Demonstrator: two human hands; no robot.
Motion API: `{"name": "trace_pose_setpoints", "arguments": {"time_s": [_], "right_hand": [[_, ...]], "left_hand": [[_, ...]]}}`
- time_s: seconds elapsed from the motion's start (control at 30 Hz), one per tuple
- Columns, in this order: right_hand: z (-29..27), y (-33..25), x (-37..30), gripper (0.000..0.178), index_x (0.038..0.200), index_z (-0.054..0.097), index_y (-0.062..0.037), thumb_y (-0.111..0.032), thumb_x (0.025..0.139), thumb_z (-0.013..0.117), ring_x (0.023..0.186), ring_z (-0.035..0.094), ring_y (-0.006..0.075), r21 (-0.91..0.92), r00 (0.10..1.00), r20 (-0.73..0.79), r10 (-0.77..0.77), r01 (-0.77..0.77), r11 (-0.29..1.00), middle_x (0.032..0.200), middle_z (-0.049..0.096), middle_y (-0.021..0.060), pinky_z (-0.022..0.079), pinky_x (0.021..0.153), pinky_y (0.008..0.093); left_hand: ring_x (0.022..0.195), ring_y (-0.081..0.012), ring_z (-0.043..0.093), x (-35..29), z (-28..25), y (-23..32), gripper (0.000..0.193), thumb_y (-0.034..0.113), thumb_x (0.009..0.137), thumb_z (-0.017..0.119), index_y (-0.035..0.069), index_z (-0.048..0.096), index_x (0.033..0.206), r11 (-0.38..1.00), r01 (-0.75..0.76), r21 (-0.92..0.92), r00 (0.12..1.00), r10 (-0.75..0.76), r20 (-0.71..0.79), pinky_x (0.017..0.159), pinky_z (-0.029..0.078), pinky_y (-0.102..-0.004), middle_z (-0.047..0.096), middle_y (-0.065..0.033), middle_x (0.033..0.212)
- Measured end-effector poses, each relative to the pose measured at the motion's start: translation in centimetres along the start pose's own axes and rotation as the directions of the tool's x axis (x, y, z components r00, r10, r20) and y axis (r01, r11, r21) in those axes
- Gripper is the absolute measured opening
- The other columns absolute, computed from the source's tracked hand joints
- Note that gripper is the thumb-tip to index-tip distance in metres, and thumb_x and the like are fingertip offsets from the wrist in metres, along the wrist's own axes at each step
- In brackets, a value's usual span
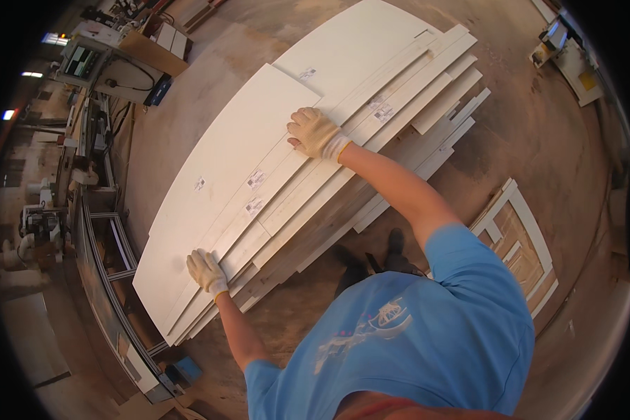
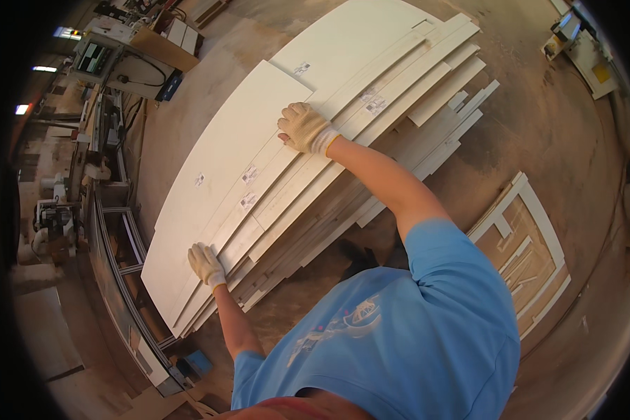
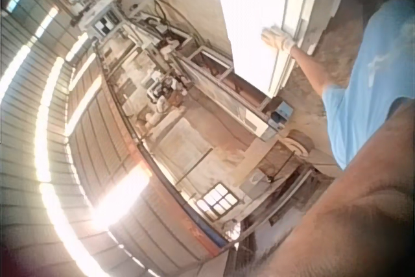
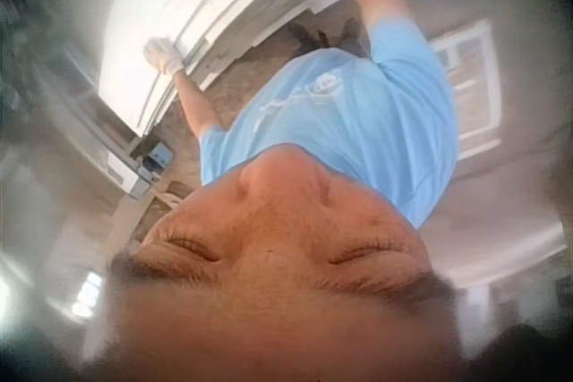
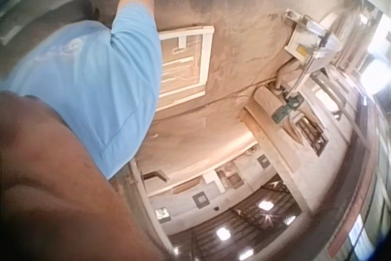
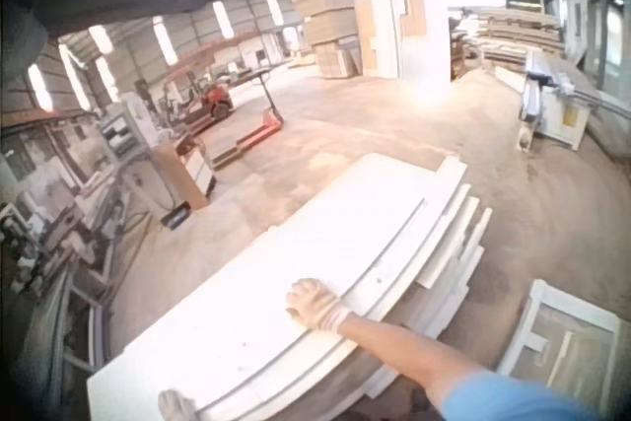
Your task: The person repeatedly picks up white rectangular wood panels and strips from a workbench and stacks them on the floor. They handle the pieces one at a time, aligning them into neat piles. The person also moves smaller offcuts to a separate scrap pile.
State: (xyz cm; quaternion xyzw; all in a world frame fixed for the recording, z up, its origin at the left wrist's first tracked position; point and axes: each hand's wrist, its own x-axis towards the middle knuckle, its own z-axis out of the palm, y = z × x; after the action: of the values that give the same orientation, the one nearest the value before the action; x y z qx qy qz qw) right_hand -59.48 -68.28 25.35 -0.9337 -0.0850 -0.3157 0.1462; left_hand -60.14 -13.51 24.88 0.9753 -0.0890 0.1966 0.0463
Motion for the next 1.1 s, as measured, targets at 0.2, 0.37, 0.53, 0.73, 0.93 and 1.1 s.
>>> {"name": "trace_pose_setpoints", "arguments": {"time_s": [0.2, 0.37, 0.53, 0.73, 0.93, 1.1], "right_hand": [[-0.3, -0.2, 0.9, 0.031, 0.102, 0.075, -0.0098, -0.04, 0.095, 0.07, 0.116, 0.06, 0.0319, 0.03, 0.988, 0.136, 0.068, -0.073, 0.997, 0.112, 0.069, 0.0117, 0.047, 0.106, 0.0472], [-5.8, -2.7, -3.5, 0.027, 0.105, 0.073, -0.0059, -0.027, 0.089, 0.077, 0.109, 0.064, 0.0307, 0.352, 0.954, -0.265, 0.142, -0.042, 0.935, 0.111, 0.07, 0.0088, 0.052, 0.099, 0.0451], [-10.9, -6.8, -27.3, 0.012, 0.095, 0.07, -0.0056, -0.015, 0.089, 0.075, 0.089, 0.066, 0.0346, 0.605, 0.88, 0.254, 0.401, -0.468, 0.644, 0.094, 0.069, 0.0131, 0.054, 0.077, 0.0471], [-10.5, -7.9, -51.9, 0.029, 0.112, 0.071, -0.003, -0.027, 0.097, 0.065, 0.103, 0.074, 0.0337, -0.1, -0.064, 0.885, 0.461, -0.994, 0.052, 0.108, 0.078, 0.016, 0.057, 0.092, 0.0429], [0.2, -2.3, -63.2, 0.041, 0.132, 0.063, 0.0056, -0.018, 0.098, 0.062, 0.102, 0.071, 0.0167, 0.16, -0.14, 0.885, 0.445, -0.805, -0.571, 0.108, 0.074, 0.0106, 0.055, 0.095, 0.0314], [15.4, 7.8, -62.3, 0.063, 0.146, 0.05, 0.01, -0.028, 0.099, 0.069, 0.126, 0.062, 0.0255, 0.257, -0.121, 0.834, 0.538, -0.778, -0.574, 0.136, 0.065, 0.0184, 0.049, 0.106, 0.0358]], "left_hand": [[0.135, -0.0475, 0.051, 2.5, 0.1, -0.8, 0.047, 0.04, 0.109, 0.052, 0.006, 0.06, 0.142, 1.0, 0.012, -0.026, 0.99, -0.009, 0.141, 0.116, 0.041, -0.0522, 0.058, -0.027, 0.144], [0.129, -0.0438, 0.057, 0.1, -3.8, 10.2, 0.044, 0.024, 0.102, 0.065, -0.003, 0.062, 0.137, 0.985, -0.079, -0.155, 0.988, 0.057, -0.147, 0.113, 0.046, -0.0505, 0.065, -0.0237, 0.134], [0.117, -0.0408, 0.067, -15.8, 0.8, 29.6, 0.049, 0.024, 0.089, 0.083, 0.004, 0.068, 0.131, 0.588, -0.287, -0.757, 0.493, 0.768, 0.409, 0.101, 0.053, -0.0482, 0.072, -0.0181, 0.125], [0.149, -0.0414, 0.044, -23.0, 27.2, 43.9, 0.118, 0.054, 0.08, 0.086, 0.004, 0.022, 0.167, 0.876, -0.37, -0.311, 0.125, 0.378, 0.917, 0.12, 0.041, -0.0499, 0.043, -0.0261, 0.162], [0.152, -0.0417, 0.041, -24.7, 45.8, 46.8, 0.127, 0.049, 0.071, 0.093, 0.003, 0.022, 0.166, 0.939, -0.283, -0.194, 0.252, 0.268, 0.93, 0.125, 0.035, -0.0503, 0.04, -0.0266, 0.165], [0.13, -0.0386, 0.065, -23.9, 52.4, 44.7, 0.1, 0.034, 0.073, 0.09, -0.002, 0.043, 0.154, 0.938, 0.016, -0.345, -0.001, 0.345, 0.938, 0.111, 0.051, -0.0449, 0.066, -0.0252, 0.139]]}}
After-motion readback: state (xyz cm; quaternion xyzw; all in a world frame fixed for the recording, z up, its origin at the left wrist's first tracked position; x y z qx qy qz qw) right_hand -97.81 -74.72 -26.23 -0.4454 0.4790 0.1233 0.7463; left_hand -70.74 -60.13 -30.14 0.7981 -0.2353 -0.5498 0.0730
